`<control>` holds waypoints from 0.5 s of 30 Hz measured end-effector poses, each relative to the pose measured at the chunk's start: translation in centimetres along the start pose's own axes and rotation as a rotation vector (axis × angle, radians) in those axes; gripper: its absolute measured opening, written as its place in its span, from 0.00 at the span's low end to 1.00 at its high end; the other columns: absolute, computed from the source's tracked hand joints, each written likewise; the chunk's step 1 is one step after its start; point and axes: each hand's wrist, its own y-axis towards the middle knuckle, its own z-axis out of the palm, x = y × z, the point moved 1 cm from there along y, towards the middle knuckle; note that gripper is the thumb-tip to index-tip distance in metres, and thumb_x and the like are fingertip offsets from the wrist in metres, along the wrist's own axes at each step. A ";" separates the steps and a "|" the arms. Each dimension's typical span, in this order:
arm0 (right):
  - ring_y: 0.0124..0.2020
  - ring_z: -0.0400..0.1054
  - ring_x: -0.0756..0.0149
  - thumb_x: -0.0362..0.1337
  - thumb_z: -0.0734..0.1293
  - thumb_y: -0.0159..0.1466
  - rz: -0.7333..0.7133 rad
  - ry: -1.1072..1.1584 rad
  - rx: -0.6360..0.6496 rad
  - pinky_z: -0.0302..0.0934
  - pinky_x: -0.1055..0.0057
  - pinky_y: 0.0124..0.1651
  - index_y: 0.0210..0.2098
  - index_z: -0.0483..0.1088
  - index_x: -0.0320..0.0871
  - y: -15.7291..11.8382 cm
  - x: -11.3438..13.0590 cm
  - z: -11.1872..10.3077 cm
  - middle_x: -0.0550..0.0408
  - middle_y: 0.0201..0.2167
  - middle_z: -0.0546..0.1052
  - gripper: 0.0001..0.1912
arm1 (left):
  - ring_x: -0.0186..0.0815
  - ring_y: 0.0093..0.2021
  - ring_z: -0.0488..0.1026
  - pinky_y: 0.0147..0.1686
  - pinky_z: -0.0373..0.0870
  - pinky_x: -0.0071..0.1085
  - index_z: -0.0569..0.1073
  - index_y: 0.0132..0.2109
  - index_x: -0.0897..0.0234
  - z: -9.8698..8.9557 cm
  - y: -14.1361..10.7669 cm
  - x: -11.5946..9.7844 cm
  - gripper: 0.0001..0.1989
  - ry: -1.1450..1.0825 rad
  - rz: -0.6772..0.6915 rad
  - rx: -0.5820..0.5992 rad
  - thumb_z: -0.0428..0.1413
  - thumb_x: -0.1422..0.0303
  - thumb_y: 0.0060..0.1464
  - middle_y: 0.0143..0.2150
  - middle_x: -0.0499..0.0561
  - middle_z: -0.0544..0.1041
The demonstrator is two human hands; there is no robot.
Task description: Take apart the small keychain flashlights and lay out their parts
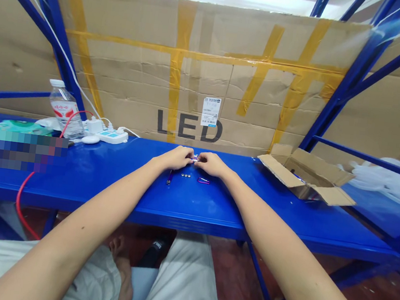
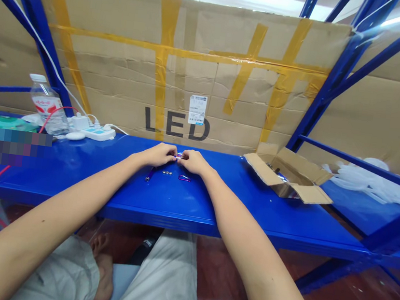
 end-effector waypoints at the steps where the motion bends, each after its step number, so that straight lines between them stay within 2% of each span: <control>1: 0.32 0.69 0.68 0.37 0.68 0.61 -0.002 0.013 0.003 0.56 0.74 0.35 0.30 0.72 0.40 0.1 -0.1 0.1 0.54 0.30 0.78 0.06 | 0.38 0.37 0.72 0.36 0.64 0.32 0.73 0.38 0.63 0.1 0.0 0.1 0.06 -0.001 0.002 -0.001 0.52 0.67 0.56 0.36 0.52 0.77; 6: 0.32 0.68 0.67 0.35 0.69 0.60 -0.011 0.028 -0.037 0.56 0.74 0.35 0.29 0.70 0.40 0.3 0.1 0.1 0.54 0.30 0.77 0.05 | 0.38 0.37 0.73 0.36 0.64 0.32 0.72 0.38 0.63 0.1 0.0 0.3 0.05 -0.016 0.005 -0.020 0.53 0.68 0.56 0.37 0.52 0.77; 10: 0.27 0.67 0.68 0.36 0.68 0.60 0.032 0.112 -0.112 0.55 0.74 0.30 0.32 0.68 0.41 0.1 0.5 -0.3 0.56 0.27 0.76 0.06 | 0.38 0.40 0.73 0.39 0.66 0.32 0.71 0.41 0.63 -0.4 0.0 -0.4 0.06 -0.059 0.061 -0.125 0.52 0.70 0.56 0.39 0.52 0.77; 12: 0.23 0.66 0.69 0.39 0.67 0.61 0.062 0.226 -0.072 0.55 0.74 0.28 0.34 0.66 0.41 -0.1 0.5 -0.6 0.58 0.24 0.74 0.08 | 0.38 0.43 0.73 0.42 0.67 0.33 0.70 0.44 0.63 -0.7 -0.1 -1.1 0.09 -0.051 0.126 -0.160 0.50 0.73 0.56 0.42 0.53 0.77; 15: 0.20 0.63 0.70 0.40 0.67 0.61 0.064 0.296 0.033 0.54 0.73 0.26 0.35 0.67 0.40 -0.4 0.4 -1.2 0.60 0.21 0.71 0.09 | 0.40 0.46 0.73 0.45 0.66 0.35 0.70 0.46 0.62 -0.9 -0.3 -2.2 0.10 0.048 0.205 -0.123 0.49 0.72 0.57 0.45 0.54 0.77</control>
